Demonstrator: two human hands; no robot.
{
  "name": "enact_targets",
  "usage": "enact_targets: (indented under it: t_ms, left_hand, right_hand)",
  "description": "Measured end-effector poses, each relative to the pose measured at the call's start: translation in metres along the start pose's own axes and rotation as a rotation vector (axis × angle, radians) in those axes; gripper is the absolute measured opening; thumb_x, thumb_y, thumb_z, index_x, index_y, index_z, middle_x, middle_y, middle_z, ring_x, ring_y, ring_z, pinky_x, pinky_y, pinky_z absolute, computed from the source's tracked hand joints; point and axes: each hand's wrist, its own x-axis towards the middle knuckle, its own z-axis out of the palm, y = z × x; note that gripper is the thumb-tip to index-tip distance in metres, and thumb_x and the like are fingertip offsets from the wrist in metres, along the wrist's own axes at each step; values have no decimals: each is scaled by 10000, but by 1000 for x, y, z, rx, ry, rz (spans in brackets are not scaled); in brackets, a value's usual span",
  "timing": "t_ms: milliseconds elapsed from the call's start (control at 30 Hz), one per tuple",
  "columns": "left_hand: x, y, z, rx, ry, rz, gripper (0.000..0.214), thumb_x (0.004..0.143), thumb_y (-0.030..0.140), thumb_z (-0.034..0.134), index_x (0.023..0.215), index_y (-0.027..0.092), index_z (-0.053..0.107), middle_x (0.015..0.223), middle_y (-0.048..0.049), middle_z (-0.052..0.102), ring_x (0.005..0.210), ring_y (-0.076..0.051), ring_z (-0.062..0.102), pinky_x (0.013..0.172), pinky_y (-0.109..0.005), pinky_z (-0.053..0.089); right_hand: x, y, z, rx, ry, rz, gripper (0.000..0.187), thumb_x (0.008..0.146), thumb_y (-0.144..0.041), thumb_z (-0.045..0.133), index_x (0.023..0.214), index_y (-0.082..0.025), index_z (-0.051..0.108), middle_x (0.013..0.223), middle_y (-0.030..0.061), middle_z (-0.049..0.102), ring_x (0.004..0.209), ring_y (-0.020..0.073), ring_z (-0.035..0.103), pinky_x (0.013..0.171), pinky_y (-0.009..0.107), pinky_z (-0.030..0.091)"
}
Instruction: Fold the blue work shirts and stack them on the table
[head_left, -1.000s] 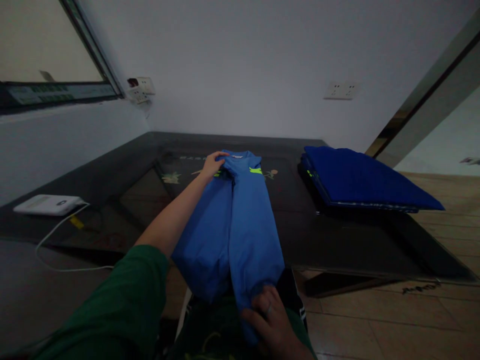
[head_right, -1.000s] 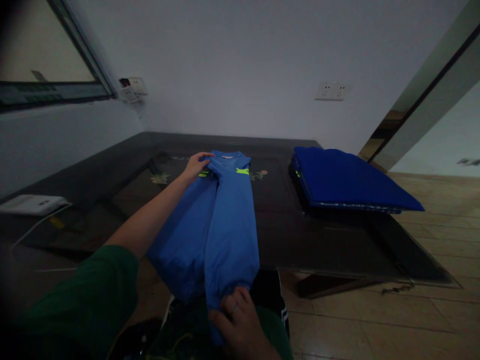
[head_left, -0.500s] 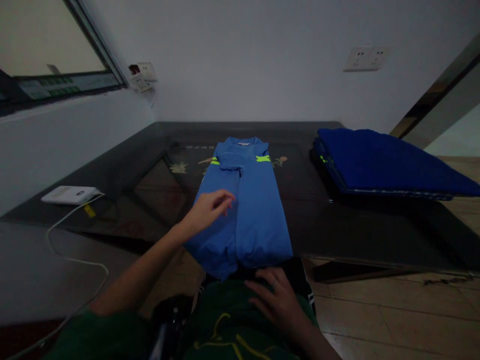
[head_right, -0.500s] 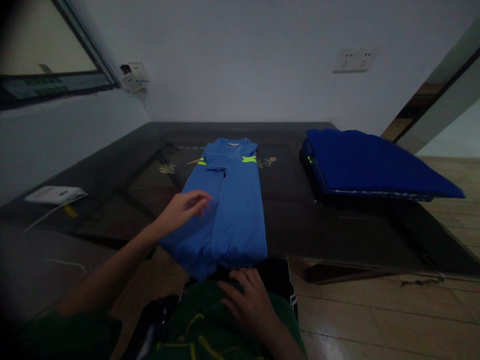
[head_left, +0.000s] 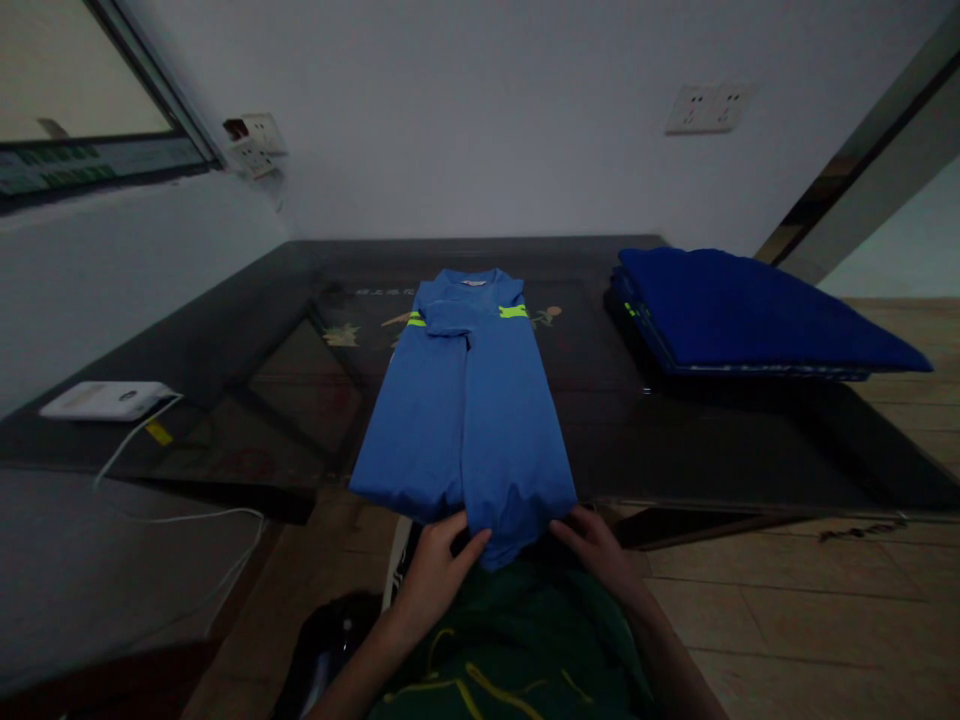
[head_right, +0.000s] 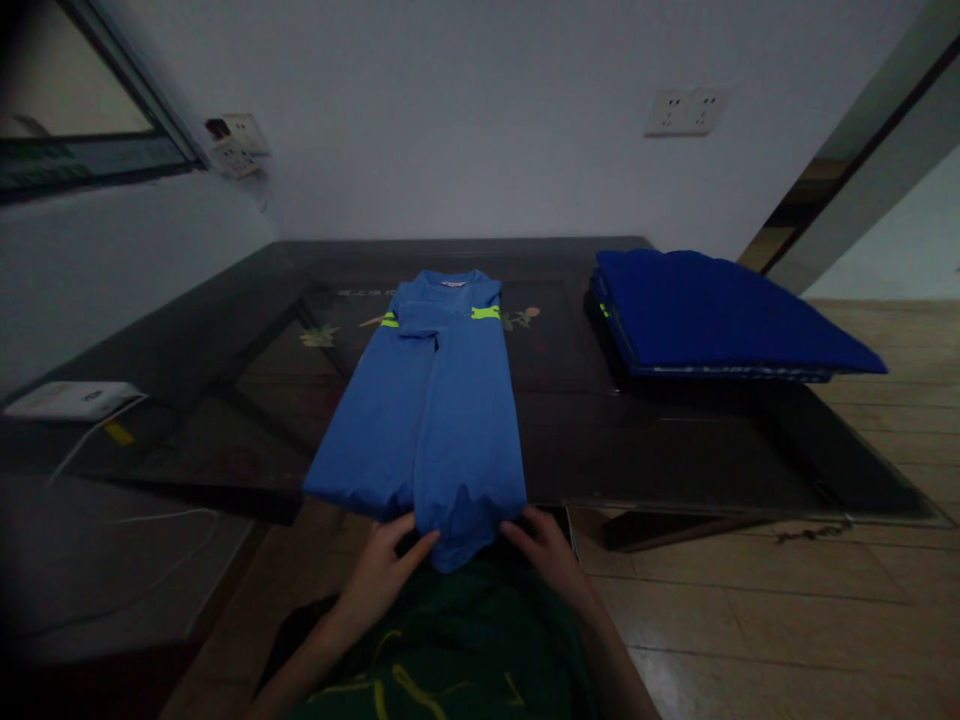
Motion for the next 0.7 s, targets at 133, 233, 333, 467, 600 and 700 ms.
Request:
enact_targets:
  t_ms: [133, 233, 333, 467, 600, 700]
  left_hand:
    - [-5, 9, -7, -24, 24, -1, 417, 921, 471, 376, 994, 234, 711, 925, -17, 732, 873, -209, 655, 812, -301, 516]
    - [-4, 5, -6, 65, 122, -37, 439, 930, 451, 316, 981, 243, 699, 888, -37, 727, 850, -217, 664, 786, -300, 517]
    - [-2, -13, 0, 186, 124, -68, 376, 925, 373, 333, 961, 271, 692, 938, -62, 729, 897, -236, 678, 817, -309, 500]
    - [-4, -27, -12, 383, -6, -176, 283, 874, 300, 429, 937, 283, 704, 939, -79, 737, 878, -265, 695, 767, -333, 492]
    - [2, 4, -57, 363, -212, -178, 320, 887, 388, 425, 765, 277, 698, 681, -32, 710, 656, -211, 680, 641, -281, 471]
    - [34, 48, -87, 244, -276, -7, 292, 890, 421, 443, 838, 280, 693, 709, 2, 707, 601, -160, 644, 604, -240, 454]
  right_hand:
    - [6, -1, 9, 95, -12, 22, 568, 639, -692, 680, 820, -159, 756, 908, 114, 744, 895, 289, 670, 859, 444, 512]
    - [8, 1, 15, 75, 79, 19, 562, 615, -708, 682, 691, -154, 739, 799, 103, 740, 808, 283, 671, 771, 403, 532]
    - [9, 4, 20, 21, 167, -4, 569, 637, -717, 651, 681, -155, 734, 754, 92, 734, 768, 277, 667, 713, 368, 532]
    - [5, 16, 15, -200, 216, -51, 453, 714, -600, 643, 772, -163, 751, 818, 108, 742, 805, 288, 675, 759, 375, 522]
    - [-15, 15, -20, -370, -31, -107, 351, 676, -372, 734, 1015, -284, 754, 1036, 70, 734, 942, 286, 685, 809, 357, 533]
    - [-25, -28, -57, -298, -282, -147, 207, 662, -339, 763, 869, -327, 780, 856, 21, 756, 738, 222, 708, 637, 278, 549]
